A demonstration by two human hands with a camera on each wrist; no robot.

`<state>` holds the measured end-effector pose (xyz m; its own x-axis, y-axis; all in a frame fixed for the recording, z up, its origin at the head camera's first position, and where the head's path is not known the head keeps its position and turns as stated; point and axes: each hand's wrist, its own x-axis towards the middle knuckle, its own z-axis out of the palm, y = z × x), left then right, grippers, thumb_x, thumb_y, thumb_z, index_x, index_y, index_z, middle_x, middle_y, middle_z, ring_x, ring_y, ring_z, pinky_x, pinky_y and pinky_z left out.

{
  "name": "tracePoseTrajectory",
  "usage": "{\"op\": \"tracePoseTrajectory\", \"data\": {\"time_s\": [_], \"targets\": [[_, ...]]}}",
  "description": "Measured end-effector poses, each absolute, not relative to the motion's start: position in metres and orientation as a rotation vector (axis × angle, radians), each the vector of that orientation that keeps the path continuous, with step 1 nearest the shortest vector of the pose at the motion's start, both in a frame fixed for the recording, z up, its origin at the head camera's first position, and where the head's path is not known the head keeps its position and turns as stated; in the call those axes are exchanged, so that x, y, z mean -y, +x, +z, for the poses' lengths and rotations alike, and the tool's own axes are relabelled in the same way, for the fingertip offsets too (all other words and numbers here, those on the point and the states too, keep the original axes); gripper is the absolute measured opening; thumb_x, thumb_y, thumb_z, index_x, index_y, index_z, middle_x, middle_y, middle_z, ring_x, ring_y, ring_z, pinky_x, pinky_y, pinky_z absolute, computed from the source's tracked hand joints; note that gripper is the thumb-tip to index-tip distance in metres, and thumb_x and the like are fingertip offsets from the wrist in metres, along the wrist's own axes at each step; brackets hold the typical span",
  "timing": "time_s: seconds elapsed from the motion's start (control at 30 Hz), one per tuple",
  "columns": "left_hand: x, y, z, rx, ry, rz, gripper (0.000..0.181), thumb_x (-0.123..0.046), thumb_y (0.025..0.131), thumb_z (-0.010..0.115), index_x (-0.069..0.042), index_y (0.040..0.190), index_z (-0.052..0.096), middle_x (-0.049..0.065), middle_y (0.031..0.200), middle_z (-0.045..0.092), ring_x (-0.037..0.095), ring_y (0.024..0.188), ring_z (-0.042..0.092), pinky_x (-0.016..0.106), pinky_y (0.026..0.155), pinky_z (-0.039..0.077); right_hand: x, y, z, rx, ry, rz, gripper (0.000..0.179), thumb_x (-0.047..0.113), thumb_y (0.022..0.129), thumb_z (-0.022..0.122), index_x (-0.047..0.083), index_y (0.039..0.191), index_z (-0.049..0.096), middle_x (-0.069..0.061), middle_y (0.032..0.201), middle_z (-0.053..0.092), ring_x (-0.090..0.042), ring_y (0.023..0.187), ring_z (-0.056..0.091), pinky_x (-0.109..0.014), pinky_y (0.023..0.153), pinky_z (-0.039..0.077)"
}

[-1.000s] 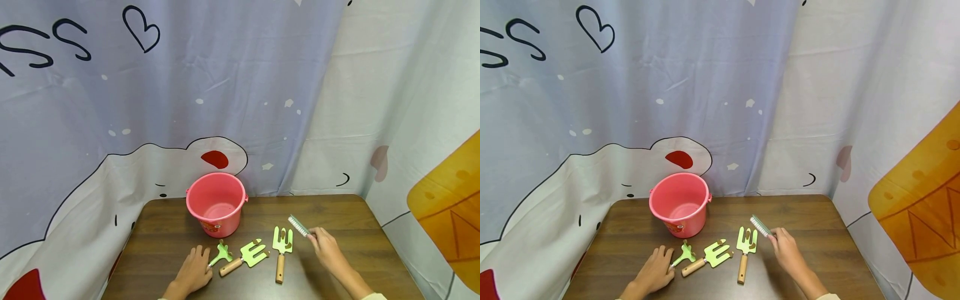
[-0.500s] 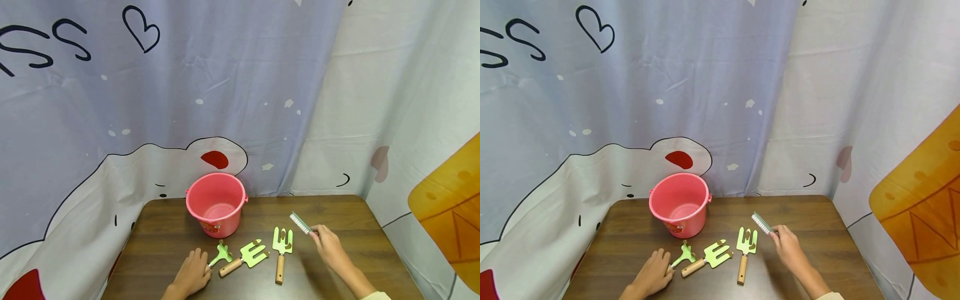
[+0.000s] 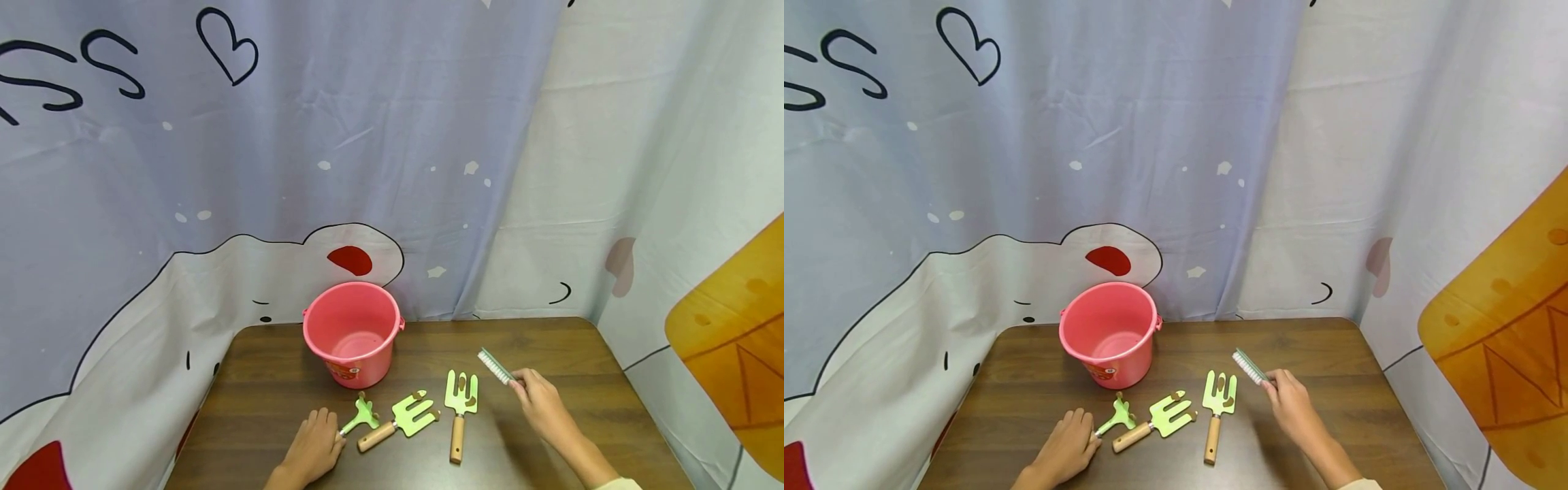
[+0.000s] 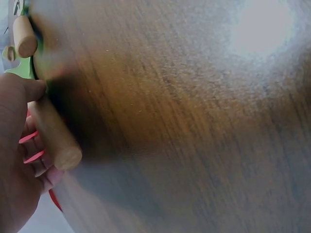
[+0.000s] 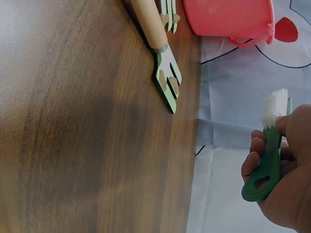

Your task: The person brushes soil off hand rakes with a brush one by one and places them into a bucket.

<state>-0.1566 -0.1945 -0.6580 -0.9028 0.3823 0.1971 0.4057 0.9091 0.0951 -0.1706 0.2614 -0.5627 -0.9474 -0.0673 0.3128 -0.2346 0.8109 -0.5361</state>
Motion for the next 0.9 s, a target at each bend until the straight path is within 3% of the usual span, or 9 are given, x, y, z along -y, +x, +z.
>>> {"op": "tracePoseTrajectory", "data": {"time_s": [0.6, 0.9], "targets": [[0.1939, -0.1568, -0.6586, 2.850, -0.556, -0.093, 0.031, -0.021, 0.084, 0.082, -0.009, 0.088, 0.053, 0.004, 0.082, 0.047, 0.023, 0.076, 0.048, 0.036, 0.062, 0.036, -0.2679, -0.1678, -0.5645, 2.779, 0.224, 0.890, 0.017, 0.003, 0.098, 0.065, -0.008, 0.111, 0.065, -0.008, 0.092, 0.065, -0.013, 0.078, 0.060, -0.022, 0.064, 0.052], [0.1909, -0.1605, -0.6553, 2.744, -0.481, -0.035, 0.032, -0.020, 0.084, 0.082, -0.011, 0.088, 0.052, 0.005, 0.086, 0.048, 0.026, 0.081, 0.050, 0.038, 0.065, 0.034, -0.2677, -0.1683, -0.5672, 2.782, 0.215, 0.874, 0.016, 0.003, 0.097, 0.066, -0.007, 0.109, 0.066, -0.005, 0.089, 0.064, -0.009, 0.074, 0.056, -0.021, 0.061, 0.050]]}}
